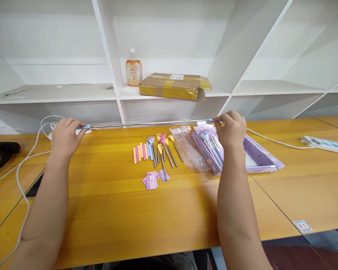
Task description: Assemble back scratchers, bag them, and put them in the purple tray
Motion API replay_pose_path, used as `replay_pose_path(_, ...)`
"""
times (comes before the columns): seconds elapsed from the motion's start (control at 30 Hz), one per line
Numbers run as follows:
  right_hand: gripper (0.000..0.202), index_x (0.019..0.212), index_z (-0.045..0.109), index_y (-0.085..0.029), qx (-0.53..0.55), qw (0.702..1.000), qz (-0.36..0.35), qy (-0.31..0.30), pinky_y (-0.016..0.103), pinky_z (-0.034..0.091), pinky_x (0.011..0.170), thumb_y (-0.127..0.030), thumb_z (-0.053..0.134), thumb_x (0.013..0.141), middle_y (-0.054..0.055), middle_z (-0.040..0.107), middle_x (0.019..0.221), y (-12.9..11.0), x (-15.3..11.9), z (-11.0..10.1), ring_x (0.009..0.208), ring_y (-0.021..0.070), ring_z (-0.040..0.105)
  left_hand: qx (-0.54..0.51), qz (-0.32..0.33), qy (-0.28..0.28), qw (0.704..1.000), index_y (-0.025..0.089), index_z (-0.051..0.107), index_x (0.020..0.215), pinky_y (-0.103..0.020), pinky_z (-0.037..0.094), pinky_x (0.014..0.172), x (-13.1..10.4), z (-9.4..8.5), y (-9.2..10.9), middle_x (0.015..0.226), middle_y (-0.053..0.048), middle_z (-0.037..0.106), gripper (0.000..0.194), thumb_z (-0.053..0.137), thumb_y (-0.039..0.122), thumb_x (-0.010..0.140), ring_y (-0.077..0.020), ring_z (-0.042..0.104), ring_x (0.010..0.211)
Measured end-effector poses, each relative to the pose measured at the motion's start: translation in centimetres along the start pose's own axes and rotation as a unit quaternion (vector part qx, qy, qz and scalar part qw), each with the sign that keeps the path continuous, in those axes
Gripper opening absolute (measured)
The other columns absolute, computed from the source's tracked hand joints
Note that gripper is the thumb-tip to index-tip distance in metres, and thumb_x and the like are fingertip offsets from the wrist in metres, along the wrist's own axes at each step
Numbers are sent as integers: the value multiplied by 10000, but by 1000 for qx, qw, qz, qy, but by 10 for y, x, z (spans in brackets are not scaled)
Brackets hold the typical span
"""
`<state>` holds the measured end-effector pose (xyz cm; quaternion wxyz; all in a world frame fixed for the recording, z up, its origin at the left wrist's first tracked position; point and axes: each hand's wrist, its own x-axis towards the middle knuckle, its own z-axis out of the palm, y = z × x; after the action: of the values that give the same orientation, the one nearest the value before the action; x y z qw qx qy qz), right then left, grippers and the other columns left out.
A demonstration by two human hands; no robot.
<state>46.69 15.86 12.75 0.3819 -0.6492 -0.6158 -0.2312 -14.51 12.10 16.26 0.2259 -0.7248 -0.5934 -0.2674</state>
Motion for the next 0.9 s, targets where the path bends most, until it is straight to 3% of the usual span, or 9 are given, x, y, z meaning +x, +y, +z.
replay_pose_path(0.17,69,836,680,-228,35,999,-20,-20,374,434,885,-220,727,886,134,684,974,-2,-1,1,962,270,609,-22,8,-20,1000,265,697,1095,-446,429,959,-1,0,-3,1154,-133,715,224,525,390,1025,-345,618,1139)
replay_pose_path(0.3,101,819,668,-239,42,999,-20,-27,379,442,885,-189,729,881,147,698,1002,-7,-1,1,977,283,619,21,12,-49,999,255,692,1143,-455,423,943,0,0,-3,1143,-143,740,282,459,381,1046,-355,637,1114)
replay_pose_path(0.47,97,818,665,-236,45,999,-7,-29,388,433,897,-199,727,883,147,688,1012,-13,0,-1,987,279,604,57,11,-81,995,239,702,1047,-455,409,924,2,-1,2,1060,-137,753,280,440,331,1016,-354,656,1072)
replay_pose_path(0.7,105,809,642,-243,66,997,-7,-28,381,428,910,-208,712,879,144,682,1005,-21,0,-2,984,273,593,108,-112,-90,984,235,727,864,-394,386,747,-2,-4,14,843,-121,732,244,564,410,910,-345,684,891)
replay_pose_path(0.9,120,815,621,-249,52,999,-1,-11,374,419,915,-234,673,923,142,655,995,-29,-2,-4,986,269,567,142,-121,-122,975,216,759,880,-387,342,683,-1,-3,13,867,-168,757,299,465,247,930,-351,693,845)
